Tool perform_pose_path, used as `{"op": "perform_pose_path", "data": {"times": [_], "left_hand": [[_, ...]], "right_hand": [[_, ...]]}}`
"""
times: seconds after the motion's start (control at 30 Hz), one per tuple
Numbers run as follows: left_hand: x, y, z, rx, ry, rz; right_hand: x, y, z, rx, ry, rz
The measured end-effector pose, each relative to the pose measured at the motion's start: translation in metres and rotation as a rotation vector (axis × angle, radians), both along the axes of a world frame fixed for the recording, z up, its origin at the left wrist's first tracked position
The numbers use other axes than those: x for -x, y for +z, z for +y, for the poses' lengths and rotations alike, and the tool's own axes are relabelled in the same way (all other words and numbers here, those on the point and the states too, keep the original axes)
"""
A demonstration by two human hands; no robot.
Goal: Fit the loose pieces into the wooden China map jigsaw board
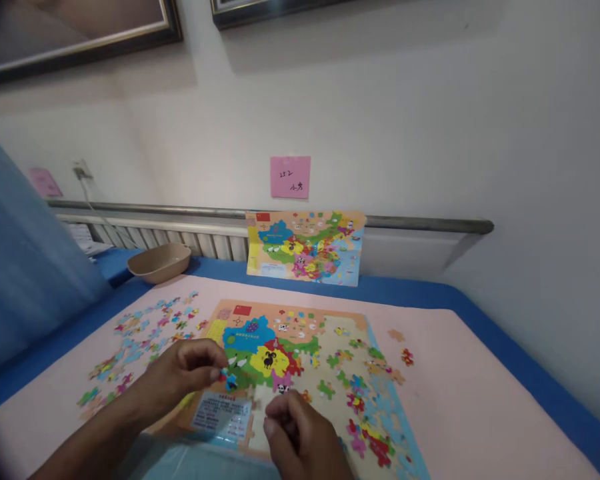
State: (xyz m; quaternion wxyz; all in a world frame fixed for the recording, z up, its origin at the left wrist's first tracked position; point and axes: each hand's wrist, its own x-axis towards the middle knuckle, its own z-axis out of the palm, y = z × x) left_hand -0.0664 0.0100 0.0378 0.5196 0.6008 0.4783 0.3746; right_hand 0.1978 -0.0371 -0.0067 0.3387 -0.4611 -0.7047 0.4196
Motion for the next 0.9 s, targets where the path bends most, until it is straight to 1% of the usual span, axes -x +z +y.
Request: {"op": "perform_pose_path", "data": {"times": [0.1, 0.17, 0.27, 0.37, 0.5, 0.67, 0.73, 0.77, 0.83, 0.9], "left_hand": [[-0.023, 0.001, -0.002, 0.059, -0.026, -0.082], [-0.032, 0.002, -0.001, 0.072, -0.06, -0.07], [-0.041, 0.002, 0.003, 0.095, -0.122, -0.028], [-0.05, 0.002, 0.008, 0.102, -0.148, 0.008], [-0.064, 0.001, 0.017, 0.072, -0.172, 0.016], [-0.083, 0.003, 0.021, 0.082, -0.14, -0.042], [-0.089, 0.004, 0.018, 0.037, -0.097, -0.018], [-0.09, 0.003, 0.016, -0.018, -0.076, 0.032], [-0.091, -0.002, 0.011, -0.172, -0.052, 0.165], [-0.088, -0.012, 0.006, -0.307, -0.055, 0.247]], "right_hand": [[0.013, 0.008, 0.011, 0.095, 0.014, 0.162], [0.018, 0.005, 0.013, 0.126, 0.008, 0.221], [0.019, -0.003, 0.01, 0.151, -0.028, 0.282], [0.015, -0.006, 0.009, 0.185, -0.051, 0.325], [0.01, -0.001, 0.013, 0.21, -0.066, 0.329], [0.005, 0.002, 0.019, 0.269, -0.128, 0.357], [0.003, 0.001, 0.021, 0.275, -0.151, 0.376], [0.002, 0.001, 0.022, 0.281, -0.158, 0.385], [0.0, -0.001, 0.023, 0.293, -0.169, 0.395], [-0.002, -0.004, 0.024, 0.302, -0.176, 0.39]]}}
